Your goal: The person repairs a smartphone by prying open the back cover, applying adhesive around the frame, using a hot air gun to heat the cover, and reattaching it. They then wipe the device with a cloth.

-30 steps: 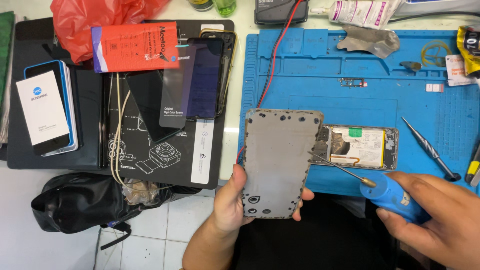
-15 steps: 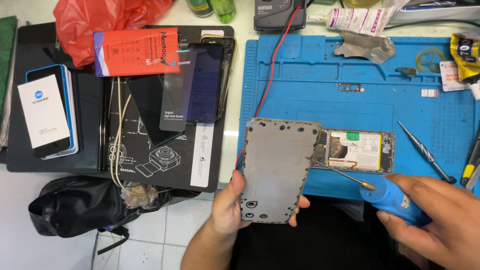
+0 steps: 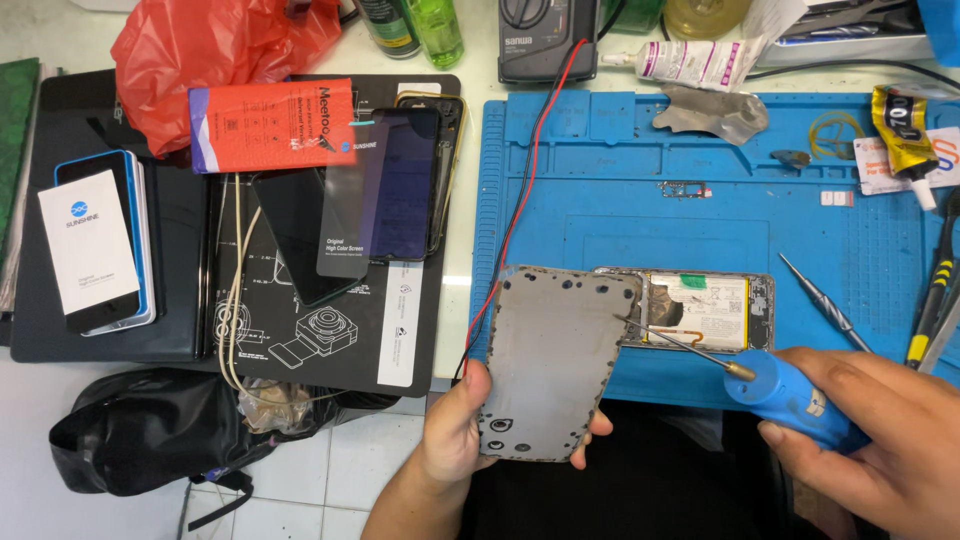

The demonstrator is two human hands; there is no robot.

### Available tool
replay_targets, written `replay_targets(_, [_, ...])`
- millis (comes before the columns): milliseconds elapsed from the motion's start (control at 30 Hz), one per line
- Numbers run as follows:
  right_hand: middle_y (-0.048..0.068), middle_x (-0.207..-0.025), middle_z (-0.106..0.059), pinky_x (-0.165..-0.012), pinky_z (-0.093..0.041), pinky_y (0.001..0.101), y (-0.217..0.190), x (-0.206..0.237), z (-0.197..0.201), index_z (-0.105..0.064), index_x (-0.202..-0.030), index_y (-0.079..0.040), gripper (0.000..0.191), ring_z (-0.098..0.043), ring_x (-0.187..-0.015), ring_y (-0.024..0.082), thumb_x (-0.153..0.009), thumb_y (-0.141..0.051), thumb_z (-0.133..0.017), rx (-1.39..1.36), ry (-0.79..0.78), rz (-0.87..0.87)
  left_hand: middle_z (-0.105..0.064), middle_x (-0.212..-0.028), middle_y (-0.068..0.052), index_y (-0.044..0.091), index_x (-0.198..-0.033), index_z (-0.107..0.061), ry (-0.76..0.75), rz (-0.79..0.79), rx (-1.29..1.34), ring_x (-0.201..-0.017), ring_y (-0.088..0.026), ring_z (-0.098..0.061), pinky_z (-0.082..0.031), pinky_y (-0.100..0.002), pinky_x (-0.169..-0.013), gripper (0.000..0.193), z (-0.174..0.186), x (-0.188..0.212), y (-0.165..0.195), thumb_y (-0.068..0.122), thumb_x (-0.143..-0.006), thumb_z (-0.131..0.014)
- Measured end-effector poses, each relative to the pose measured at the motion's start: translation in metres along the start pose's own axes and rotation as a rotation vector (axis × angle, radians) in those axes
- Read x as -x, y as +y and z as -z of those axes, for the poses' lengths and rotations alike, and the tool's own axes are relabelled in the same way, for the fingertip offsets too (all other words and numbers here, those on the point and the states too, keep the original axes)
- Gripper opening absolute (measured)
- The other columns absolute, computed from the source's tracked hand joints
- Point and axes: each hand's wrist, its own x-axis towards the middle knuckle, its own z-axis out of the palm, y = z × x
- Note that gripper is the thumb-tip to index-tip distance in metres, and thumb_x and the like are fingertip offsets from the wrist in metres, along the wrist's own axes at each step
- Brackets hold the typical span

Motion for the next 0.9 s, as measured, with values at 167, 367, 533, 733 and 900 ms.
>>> replay_targets(167, [0.008, -0.1, -0.078, -0.072, -0.058, 0.029, -0.002, -0.002, 0.004, -0.072, -0.116, -0.006, 0.051, -0.074, -0.085, 0.017, -0.072, -0.026, -0.083, -0.02, 0.009, 0.072, -0.06, -0.132, -0.03, -0.011, -0.155, -0.037, -0.017, -0.007, -0.019, -0.111, -0.041, -0.07, -0.062, -0.044, -0.07, 0.082, -0.001, 0.0, 0.001, 0.058, -0.111, -0.035])
replay_targets(367, [0.008, -0.1, -0.078, -0.072, -0.058, 0.0285, -0.007, -0.003, 0.006, -0.072, -0.117, -0.005, 0.05, -0.074, -0.084, 0.017, -0.072, -0.023, -0.083, -0.04, 0.034, 0.052, -0.06, -0.133, -0.03, -0.012, -0.153, -0.037, 0.007, 0.019, -0.027, -0.109, -0.04, -0.07, -0.062, -0.046, -0.075, 0.084, -0.001, 0.002, 0.001, 0.059, -0.109, -0.037])
replay_targets(533, [0.012, -0.098, -0.077, -0.077, -0.062, 0.0318, 0.004, -0.001, 0.006, -0.068, -0.117, 0.0, 0.054, -0.077, -0.086, 0.021, -0.069, -0.021, -0.081, 0.001, 0.08, 0.105, -0.062, -0.128, -0.031, -0.013, -0.156, -0.038, -0.027, 0.041, -0.021, -0.104, -0.039, -0.07, -0.061, -0.043, -0.073, 0.085, 0.001, 0.004, 0.002, 0.06, -0.111, -0.037])
replay_targets(733, [0.012, -0.1, -0.077, -0.077, -0.059, 0.0311, 0.011, 0.003, 0.006, -0.067, -0.12, 0.0, 0.056, -0.074, -0.085, 0.019, -0.072, -0.024, -0.082, -0.039, 0.12, 0.061, -0.061, -0.132, -0.03, -0.012, -0.153, -0.038, 0.02, 0.04, -0.032, -0.11, -0.039, -0.07, -0.062, -0.045, -0.076, 0.085, 0.0, 0.003, 0.002, 0.06, -0.109, -0.037])
replay_targets(900, [0.012, -0.096, -0.077, -0.071, -0.06, 0.0321, -0.003, 0.001, 0.006, -0.07, -0.117, -0.001, 0.055, -0.077, -0.081, 0.021, -0.066, -0.02, -0.082, -0.014, 0.09, 0.024, -0.06, -0.136, -0.027, -0.011, -0.154, -0.039, 0.008, 0.081, -0.048, -0.118, -0.039, -0.068, -0.061, -0.046, -0.084, 0.083, -0.003, 0.003, 0.003, 0.059, -0.11, -0.037])
